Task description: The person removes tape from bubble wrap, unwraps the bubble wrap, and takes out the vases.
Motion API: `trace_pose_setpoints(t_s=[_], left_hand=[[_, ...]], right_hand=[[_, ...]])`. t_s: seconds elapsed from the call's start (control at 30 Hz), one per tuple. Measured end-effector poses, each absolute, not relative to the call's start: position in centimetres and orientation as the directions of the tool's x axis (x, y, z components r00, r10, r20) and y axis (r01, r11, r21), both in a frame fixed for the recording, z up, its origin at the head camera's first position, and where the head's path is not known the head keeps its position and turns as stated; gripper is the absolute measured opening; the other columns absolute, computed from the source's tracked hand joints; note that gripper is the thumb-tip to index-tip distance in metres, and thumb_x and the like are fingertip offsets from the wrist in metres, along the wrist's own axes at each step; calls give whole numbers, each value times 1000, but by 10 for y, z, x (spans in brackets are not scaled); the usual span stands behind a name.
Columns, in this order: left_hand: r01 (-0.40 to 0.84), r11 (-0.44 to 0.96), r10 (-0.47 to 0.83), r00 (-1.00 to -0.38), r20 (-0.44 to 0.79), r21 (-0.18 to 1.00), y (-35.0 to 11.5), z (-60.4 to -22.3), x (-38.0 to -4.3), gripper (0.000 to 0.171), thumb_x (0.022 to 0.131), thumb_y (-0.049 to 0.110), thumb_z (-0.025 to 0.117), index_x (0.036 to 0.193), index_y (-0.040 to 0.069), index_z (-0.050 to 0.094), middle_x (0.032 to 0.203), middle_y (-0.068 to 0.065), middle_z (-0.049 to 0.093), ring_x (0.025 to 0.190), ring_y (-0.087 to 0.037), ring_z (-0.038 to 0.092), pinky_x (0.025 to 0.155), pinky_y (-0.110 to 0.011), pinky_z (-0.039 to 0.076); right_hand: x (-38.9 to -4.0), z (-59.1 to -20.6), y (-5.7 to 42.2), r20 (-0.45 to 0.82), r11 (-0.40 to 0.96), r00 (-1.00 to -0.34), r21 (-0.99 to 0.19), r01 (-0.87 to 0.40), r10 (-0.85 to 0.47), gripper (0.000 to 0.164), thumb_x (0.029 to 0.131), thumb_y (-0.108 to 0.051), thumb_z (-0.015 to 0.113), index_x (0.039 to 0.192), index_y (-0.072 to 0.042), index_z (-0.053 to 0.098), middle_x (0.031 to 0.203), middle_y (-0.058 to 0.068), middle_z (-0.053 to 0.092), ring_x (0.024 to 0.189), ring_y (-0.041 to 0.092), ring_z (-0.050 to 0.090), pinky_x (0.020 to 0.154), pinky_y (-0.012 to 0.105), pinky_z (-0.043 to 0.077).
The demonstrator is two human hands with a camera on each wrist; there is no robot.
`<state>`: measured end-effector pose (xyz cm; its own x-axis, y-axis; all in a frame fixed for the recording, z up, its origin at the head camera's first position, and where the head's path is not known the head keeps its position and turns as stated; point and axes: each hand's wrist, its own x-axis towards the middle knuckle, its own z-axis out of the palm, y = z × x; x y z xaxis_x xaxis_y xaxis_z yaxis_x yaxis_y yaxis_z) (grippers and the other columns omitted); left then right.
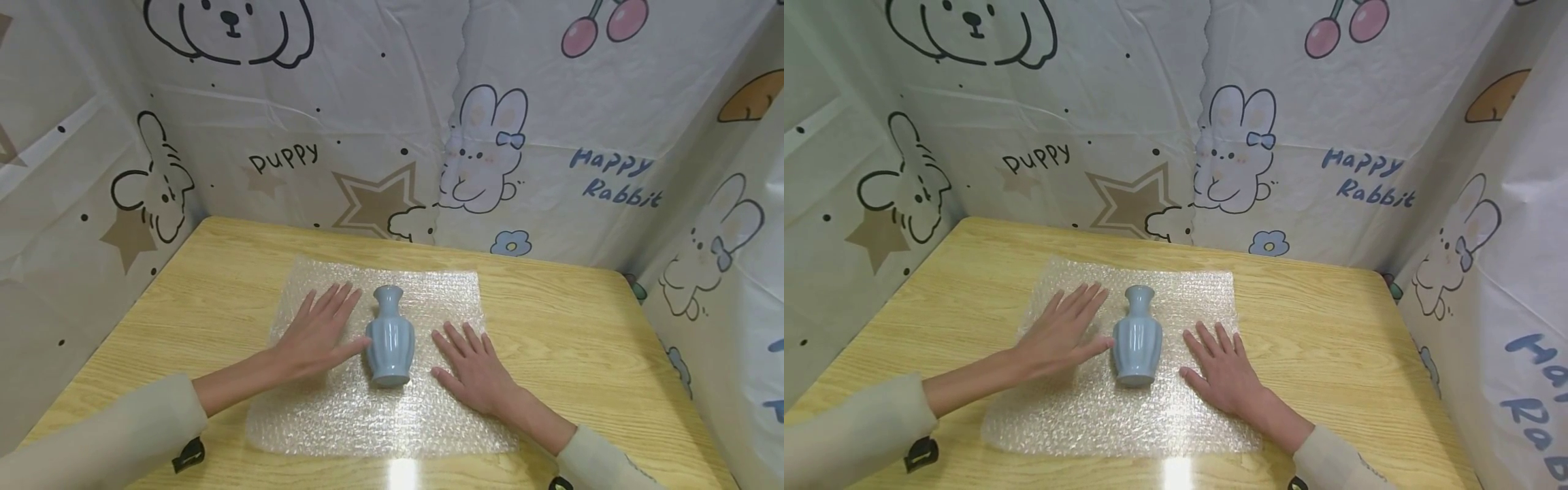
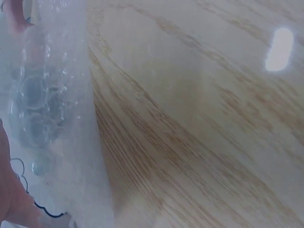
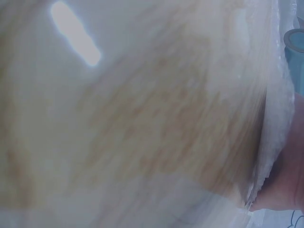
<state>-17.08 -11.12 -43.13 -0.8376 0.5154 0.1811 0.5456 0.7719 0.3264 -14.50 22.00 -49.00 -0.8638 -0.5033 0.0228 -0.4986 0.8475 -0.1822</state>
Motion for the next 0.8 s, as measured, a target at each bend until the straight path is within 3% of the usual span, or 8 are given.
trace_pose_setpoints(t_s=[0.57, 0.8], left_hand=[[604, 699, 576, -793, 201, 382, -81, -435, -172, 89, 94, 65, 51, 158, 7, 28, 161, -20, 23, 143, -42, 29, 114, -56, 26], [562, 685, 561, -813, 157, 463, -73, -433, -170, 94, 93, 64, 54, 158, 3, 23, 161, -23, 22, 143, -41, 31, 110, -57, 33]], right_hand=[[-145, -488, 220, 8, 849, -865, -184, -495, -502, 68, 104, -54, 40, 159, -17, 28, 164, 13, 18, 147, 45, 11, 113, 69, 13], [-145, -486, 220, 18, 847, -863, -185, -499, -504, 67, 104, -53, 41, 159, -16, 29, 163, 14, 20, 147, 46, 13, 112, 70, 15]])
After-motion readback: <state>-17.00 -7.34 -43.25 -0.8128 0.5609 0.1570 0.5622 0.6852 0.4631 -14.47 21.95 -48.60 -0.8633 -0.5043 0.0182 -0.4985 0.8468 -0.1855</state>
